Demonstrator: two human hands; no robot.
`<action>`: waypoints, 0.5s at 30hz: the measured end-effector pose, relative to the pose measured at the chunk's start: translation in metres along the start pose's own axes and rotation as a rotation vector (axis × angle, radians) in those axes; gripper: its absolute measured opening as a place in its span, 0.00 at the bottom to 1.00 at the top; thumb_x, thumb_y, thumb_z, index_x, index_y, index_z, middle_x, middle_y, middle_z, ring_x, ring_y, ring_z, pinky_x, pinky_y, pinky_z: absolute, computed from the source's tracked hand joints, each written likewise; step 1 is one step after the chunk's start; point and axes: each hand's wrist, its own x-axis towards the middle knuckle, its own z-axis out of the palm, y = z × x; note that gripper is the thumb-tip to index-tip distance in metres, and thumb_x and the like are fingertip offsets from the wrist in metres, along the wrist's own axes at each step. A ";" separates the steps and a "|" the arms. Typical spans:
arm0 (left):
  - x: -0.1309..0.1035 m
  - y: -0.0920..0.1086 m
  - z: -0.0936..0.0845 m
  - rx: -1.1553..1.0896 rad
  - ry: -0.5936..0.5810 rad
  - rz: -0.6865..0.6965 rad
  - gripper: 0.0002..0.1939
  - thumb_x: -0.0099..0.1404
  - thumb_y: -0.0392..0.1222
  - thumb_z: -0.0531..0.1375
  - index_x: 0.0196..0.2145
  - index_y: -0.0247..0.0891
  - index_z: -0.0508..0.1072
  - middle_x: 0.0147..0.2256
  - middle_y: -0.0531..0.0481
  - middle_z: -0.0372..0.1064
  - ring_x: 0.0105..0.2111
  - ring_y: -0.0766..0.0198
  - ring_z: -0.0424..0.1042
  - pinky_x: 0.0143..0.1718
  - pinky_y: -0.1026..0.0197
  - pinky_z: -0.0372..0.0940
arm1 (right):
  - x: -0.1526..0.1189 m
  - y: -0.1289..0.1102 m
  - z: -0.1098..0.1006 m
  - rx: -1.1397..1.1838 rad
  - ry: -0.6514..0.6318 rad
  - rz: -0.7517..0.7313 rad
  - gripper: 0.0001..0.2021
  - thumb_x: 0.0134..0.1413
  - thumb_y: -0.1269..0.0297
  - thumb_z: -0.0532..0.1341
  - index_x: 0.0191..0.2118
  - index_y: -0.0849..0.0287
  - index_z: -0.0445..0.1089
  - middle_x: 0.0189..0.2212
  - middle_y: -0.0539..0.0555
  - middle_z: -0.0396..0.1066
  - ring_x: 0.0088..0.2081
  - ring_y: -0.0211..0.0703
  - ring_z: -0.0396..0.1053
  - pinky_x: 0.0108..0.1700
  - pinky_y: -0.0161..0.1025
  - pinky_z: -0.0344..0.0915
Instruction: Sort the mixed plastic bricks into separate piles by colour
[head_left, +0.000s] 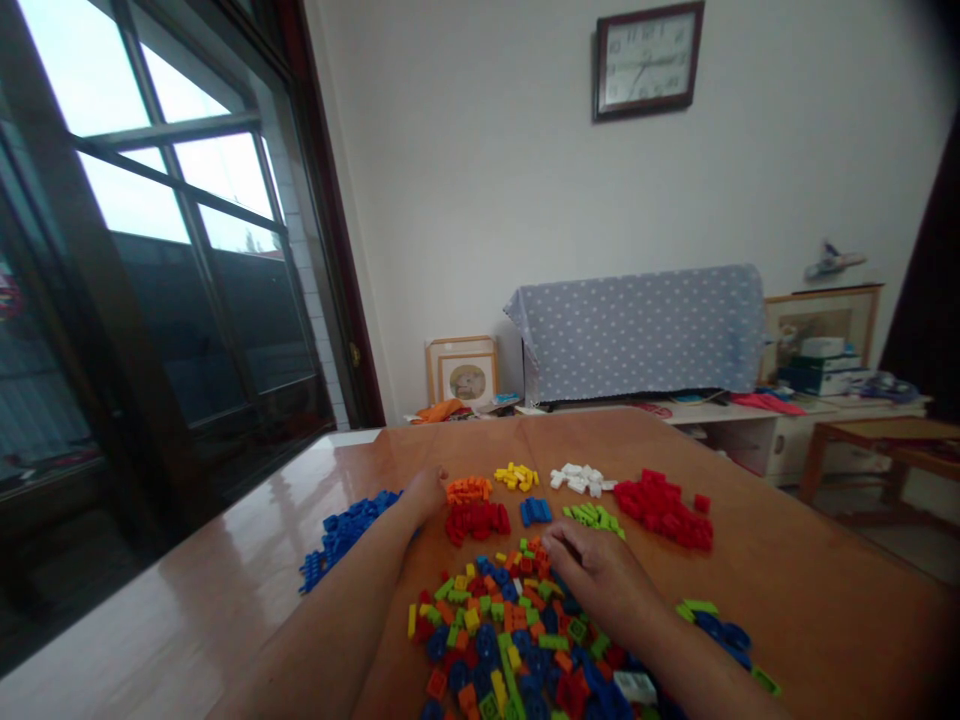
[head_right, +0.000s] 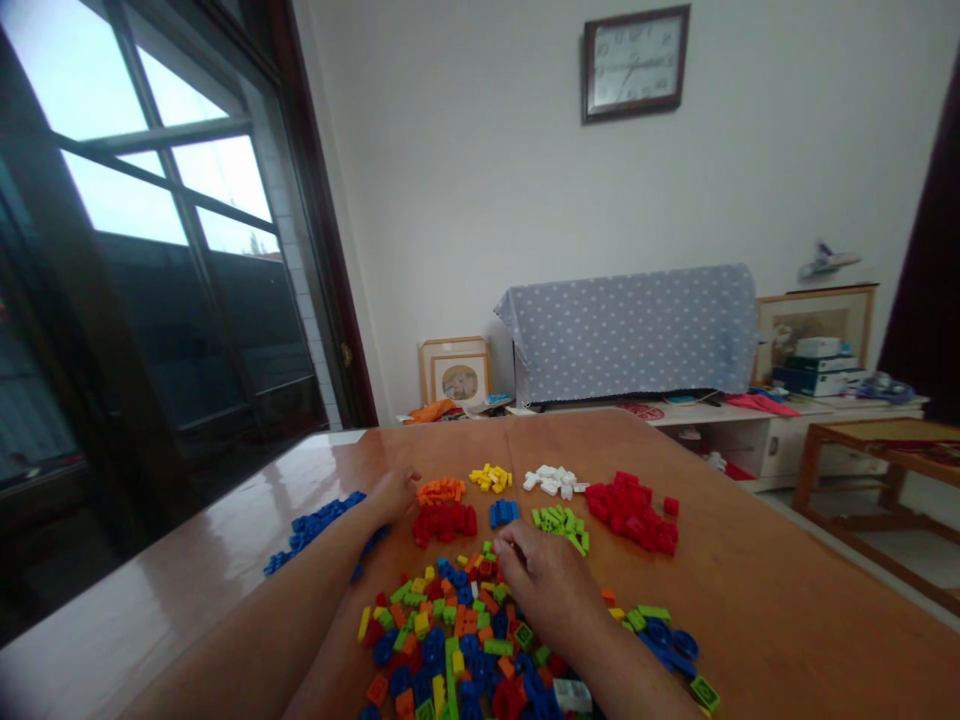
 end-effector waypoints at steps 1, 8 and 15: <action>0.000 0.000 0.000 0.004 0.001 0.012 0.20 0.62 0.29 0.53 0.52 0.32 0.72 0.46 0.39 0.75 0.47 0.58 0.73 0.47 0.62 0.65 | 0.000 0.000 0.000 0.002 0.003 -0.001 0.15 0.64 0.57 0.50 0.31 0.55 0.68 0.24 0.48 0.70 0.29 0.40 0.68 0.32 0.34 0.55; -0.013 0.006 -0.008 0.009 0.041 0.103 0.22 0.62 0.28 0.52 0.52 0.33 0.71 0.51 0.39 0.72 0.52 0.59 0.70 0.53 0.62 0.61 | -0.001 0.000 -0.002 0.009 0.018 -0.006 0.14 0.64 0.57 0.50 0.32 0.55 0.69 0.26 0.49 0.72 0.29 0.41 0.68 0.33 0.35 0.56; -0.057 0.030 -0.023 -0.039 -0.009 0.218 0.14 0.65 0.35 0.51 0.41 0.38 0.76 0.41 0.45 0.76 0.43 0.59 0.72 0.48 0.61 0.62 | 0.000 0.002 -0.002 -0.006 0.045 -0.006 0.16 0.64 0.56 0.50 0.32 0.55 0.70 0.25 0.49 0.70 0.29 0.41 0.67 0.33 0.35 0.56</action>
